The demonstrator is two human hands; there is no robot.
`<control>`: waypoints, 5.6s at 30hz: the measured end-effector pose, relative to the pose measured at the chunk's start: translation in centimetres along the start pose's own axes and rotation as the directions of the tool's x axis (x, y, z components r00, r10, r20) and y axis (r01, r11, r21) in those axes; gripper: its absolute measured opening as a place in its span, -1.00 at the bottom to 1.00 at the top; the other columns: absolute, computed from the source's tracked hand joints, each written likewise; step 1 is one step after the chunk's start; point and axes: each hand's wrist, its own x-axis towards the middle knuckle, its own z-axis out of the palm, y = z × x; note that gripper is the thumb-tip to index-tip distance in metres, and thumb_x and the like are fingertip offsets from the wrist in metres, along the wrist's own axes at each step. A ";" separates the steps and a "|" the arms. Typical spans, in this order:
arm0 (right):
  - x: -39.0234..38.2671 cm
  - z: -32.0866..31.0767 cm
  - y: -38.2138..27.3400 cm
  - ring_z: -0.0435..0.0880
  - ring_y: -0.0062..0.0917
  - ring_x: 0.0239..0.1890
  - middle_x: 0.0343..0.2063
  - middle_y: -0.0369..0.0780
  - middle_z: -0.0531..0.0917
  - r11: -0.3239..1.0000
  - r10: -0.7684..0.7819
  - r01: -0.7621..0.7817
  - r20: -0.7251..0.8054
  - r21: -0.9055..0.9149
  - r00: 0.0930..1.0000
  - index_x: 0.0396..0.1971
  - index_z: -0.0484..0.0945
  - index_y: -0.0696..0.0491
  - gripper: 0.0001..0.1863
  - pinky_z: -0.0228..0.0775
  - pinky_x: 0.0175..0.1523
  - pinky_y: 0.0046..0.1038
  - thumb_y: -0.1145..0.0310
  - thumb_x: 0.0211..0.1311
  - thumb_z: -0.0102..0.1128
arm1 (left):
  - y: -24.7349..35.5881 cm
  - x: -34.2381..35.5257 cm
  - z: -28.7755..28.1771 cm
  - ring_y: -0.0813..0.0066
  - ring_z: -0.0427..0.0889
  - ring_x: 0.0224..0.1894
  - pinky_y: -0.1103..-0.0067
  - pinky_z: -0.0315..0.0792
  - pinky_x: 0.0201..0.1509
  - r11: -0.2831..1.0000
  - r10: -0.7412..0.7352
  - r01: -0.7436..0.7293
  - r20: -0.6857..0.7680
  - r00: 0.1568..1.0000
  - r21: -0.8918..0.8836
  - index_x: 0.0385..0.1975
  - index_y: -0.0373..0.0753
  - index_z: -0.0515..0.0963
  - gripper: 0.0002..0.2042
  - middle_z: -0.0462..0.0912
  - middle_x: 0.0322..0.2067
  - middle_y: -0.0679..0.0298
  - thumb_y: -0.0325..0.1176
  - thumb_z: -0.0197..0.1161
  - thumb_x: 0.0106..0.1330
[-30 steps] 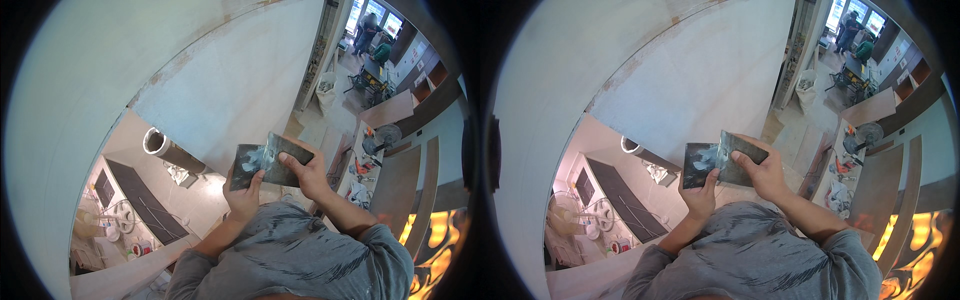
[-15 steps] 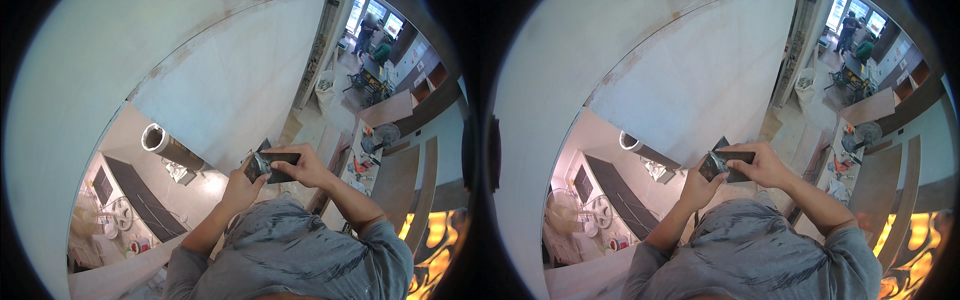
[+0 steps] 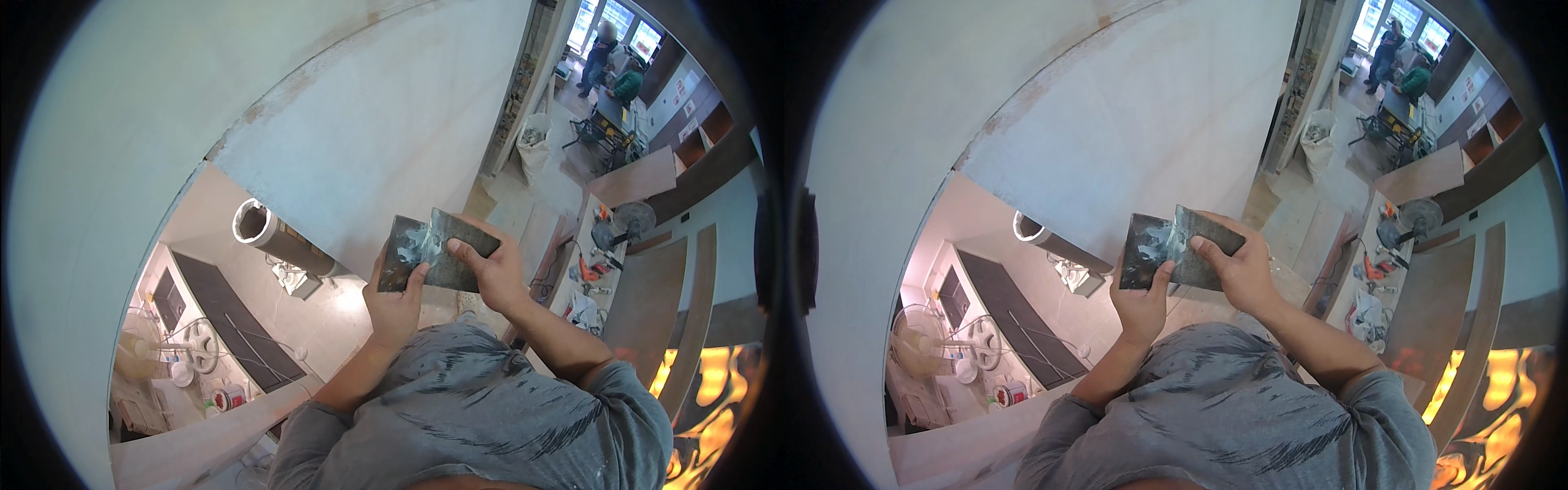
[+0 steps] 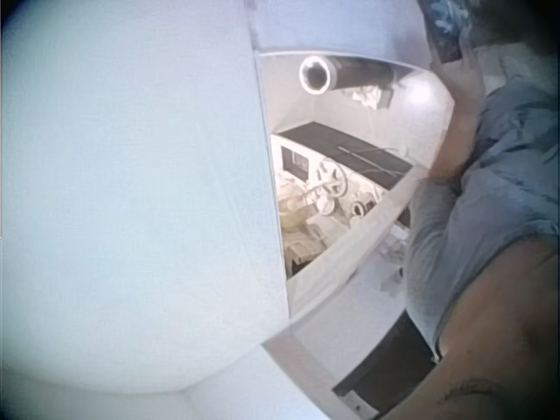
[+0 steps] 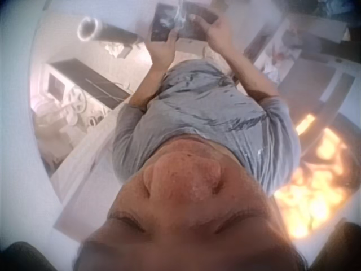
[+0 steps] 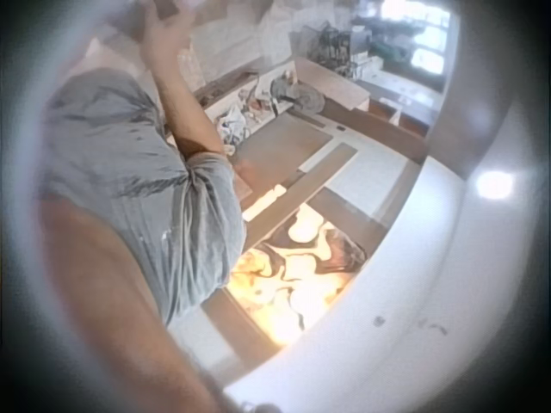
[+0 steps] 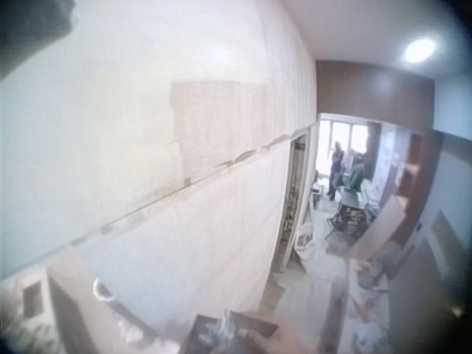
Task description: The person repeatedly scoops white plaster from a container and applies it to a wall using a trowel. They spread the material in smooth strokes and occasionally scrape excess plaster from the tool back into the container.
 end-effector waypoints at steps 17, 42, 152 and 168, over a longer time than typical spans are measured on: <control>0.3 -1.9 -0.3 0.60 -0.66 -0.14 -0.10 -0.19 0.74 0.987 -0.068 0.112 0.325 -0.119 0.943 0.07 0.63 0.21 -0.67 0.50 0.02 -0.52 0.47 0.33 0.26 | 1.3 2.1 -2.8 0.52 0.61 -0.43 0.52 0.46 -0.29 0.934 -0.206 0.034 0.457 0.865 0.355 0.10 -0.34 0.51 -0.61 0.69 -0.43 0.14 -0.41 0.37 0.30; -1.3 -1.7 0.1 0.63 -0.59 -0.13 -0.14 -0.17 0.74 0.972 -0.073 0.148 0.358 -0.185 0.931 0.03 0.63 0.24 -0.66 0.47 0.07 -0.48 0.42 0.31 0.28 | 1.9 1.7 -3.5 0.56 0.60 -0.32 0.51 0.50 -0.14 0.833 -0.420 0.068 0.548 0.723 0.549 -0.09 -0.38 0.59 -0.70 0.71 -0.39 0.25 -0.33 0.41 0.29; 2.8 1.3 4.9 0.65 -0.17 -0.32 -0.41 0.03 0.65 0.850 0.276 0.142 0.659 -0.508 0.700 -0.13 0.54 0.27 -0.75 0.43 -0.14 -0.24 0.43 0.29 0.25 | -1.9 -1.9 -6.8 0.47 0.69 -0.46 0.55 0.60 -0.36 0.872 -0.482 0.489 0.186 0.856 0.011 -0.06 -0.51 0.56 -0.72 0.68 -0.39 0.15 -0.35 0.18 0.48; 2.5 -0.7 4.7 0.67 -0.02 -0.17 -0.27 0.05 0.69 0.622 0.209 0.260 0.477 -0.738 0.854 0.02 0.55 0.17 -0.53 0.50 -0.07 -0.20 0.47 0.05 0.38 | -5.8 -0.8 -10.5 0.55 0.57 -0.41 0.51 0.47 -0.23 0.834 -0.405 0.427 -0.140 0.904 0.349 -0.12 -0.42 0.62 -0.74 0.65 -0.48 0.23 -0.31 0.19 0.46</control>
